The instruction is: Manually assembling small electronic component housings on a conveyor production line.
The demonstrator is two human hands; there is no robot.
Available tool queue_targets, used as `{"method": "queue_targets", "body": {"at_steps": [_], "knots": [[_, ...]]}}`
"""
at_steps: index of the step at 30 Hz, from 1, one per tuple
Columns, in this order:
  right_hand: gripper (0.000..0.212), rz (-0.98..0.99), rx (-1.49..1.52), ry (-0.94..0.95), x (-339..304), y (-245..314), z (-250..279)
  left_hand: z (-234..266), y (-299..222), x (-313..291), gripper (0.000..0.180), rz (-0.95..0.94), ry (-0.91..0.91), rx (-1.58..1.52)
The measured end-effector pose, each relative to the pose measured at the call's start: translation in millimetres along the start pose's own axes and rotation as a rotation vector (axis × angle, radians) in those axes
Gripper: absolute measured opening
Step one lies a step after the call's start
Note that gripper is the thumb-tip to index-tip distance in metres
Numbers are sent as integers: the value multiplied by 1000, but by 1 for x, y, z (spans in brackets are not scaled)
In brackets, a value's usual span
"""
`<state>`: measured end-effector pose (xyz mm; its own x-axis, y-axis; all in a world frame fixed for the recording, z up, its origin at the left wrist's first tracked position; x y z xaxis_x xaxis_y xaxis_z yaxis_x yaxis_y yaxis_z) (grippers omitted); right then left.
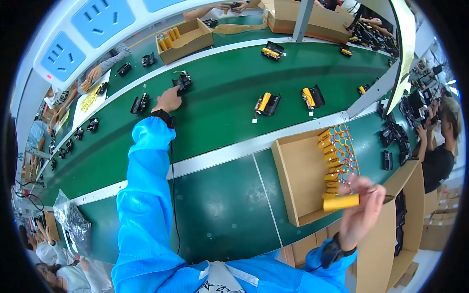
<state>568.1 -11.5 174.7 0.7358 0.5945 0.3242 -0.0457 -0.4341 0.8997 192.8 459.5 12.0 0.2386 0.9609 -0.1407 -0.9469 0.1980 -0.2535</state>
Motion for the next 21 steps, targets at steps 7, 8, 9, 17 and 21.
{"method": "queue_targets", "body": {"at_steps": [7,8,9,17,21], "knots": [[9,-519,373,529,-90,-66,-54,23,-50,-50,9,-333,-196,499],[9,-555,322,562,-94,-78,-62,27,-55,-71,9,-335,-180,502],[11,-588,269,588,-97,-89,-68,33,-67,-99,9,-414,-202,478],[17,-880,323,745,-135,-139,-111,6,-123,-353,3,-573,87,304],[17,-935,401,786,-161,-149,-126,-31,-122,-396,5,-566,146,157]]}}
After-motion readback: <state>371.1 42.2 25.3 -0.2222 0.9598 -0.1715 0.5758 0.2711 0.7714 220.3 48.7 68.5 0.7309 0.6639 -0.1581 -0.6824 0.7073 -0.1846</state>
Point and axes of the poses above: each hand's wrist, its own x-axis towards the middle knuckle, its own z-axis out of the back of the hand, y = z × x, the point moved 7 cm from there along x, towards the middle knuckle, and after that the axes turned 13 degrees about y, right-handed, at the moved point
